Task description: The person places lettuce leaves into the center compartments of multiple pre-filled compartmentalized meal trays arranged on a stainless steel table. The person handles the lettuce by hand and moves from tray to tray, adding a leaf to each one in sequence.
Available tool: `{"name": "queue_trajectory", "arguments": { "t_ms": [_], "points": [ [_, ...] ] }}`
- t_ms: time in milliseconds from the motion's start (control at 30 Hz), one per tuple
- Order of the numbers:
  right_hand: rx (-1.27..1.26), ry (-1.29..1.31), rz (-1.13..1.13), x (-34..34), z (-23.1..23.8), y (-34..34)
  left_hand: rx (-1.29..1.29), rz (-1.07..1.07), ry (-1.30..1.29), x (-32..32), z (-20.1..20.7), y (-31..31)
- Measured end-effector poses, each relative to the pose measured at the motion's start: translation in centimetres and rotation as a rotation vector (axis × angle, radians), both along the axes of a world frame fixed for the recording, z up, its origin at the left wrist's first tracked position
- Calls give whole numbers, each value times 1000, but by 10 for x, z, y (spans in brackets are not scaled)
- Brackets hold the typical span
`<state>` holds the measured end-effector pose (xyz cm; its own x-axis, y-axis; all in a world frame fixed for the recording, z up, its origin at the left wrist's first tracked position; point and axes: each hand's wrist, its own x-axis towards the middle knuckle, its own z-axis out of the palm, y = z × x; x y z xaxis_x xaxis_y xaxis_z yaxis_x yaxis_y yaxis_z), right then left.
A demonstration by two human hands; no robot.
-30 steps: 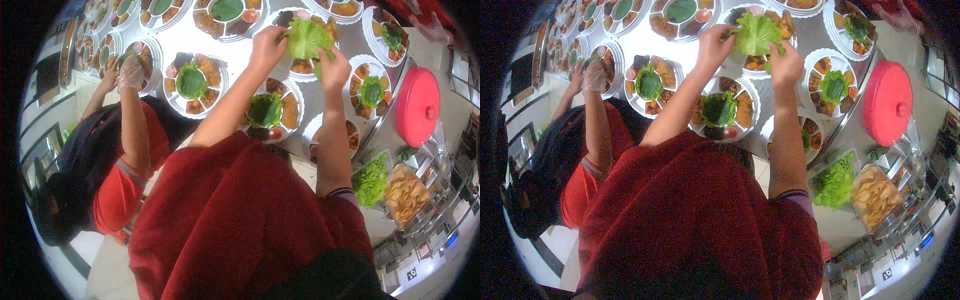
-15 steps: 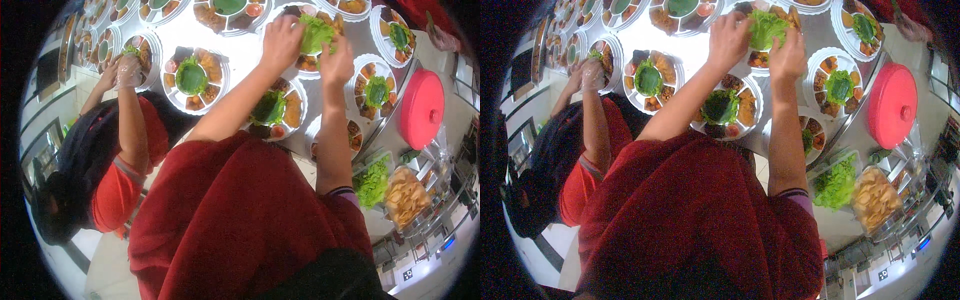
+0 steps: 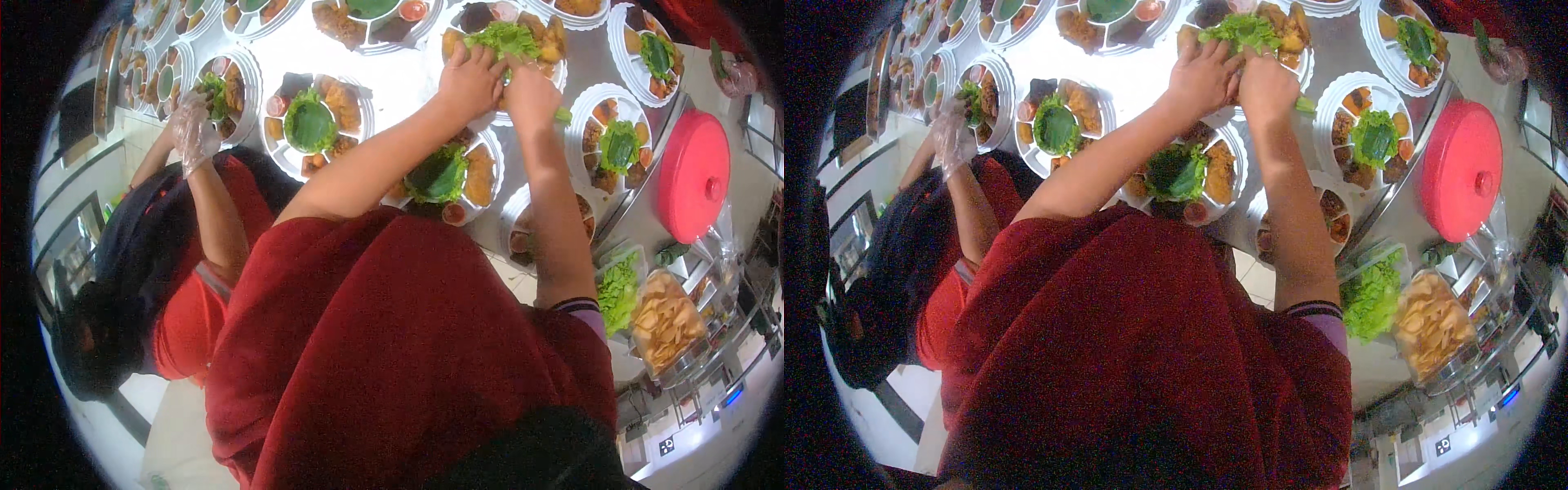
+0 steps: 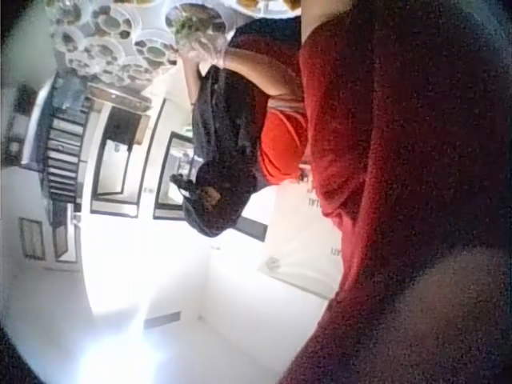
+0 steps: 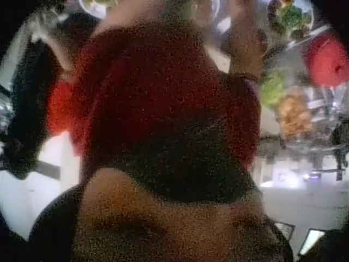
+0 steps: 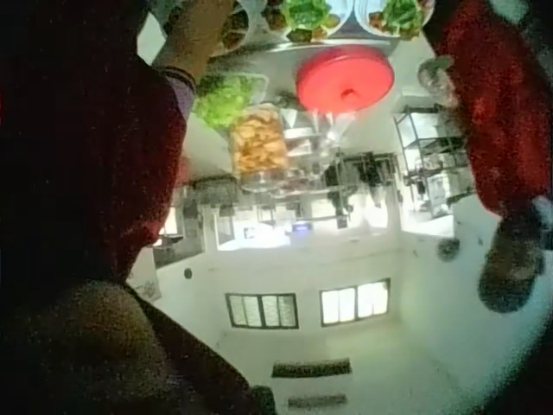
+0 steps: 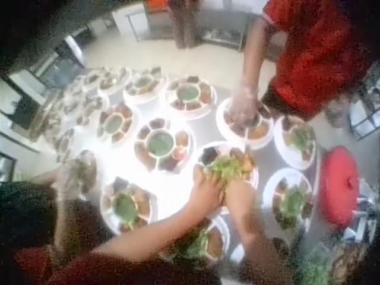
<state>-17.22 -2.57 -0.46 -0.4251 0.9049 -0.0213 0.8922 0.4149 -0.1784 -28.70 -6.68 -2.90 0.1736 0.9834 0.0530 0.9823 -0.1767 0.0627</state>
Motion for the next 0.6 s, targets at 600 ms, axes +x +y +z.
{"name": "queue_trajectory", "arguments": {
  "t_ms": [600],
  "points": [
    [11,239,-321,7,21,3,14,285,-213,-13,60,33]
  ]
}}
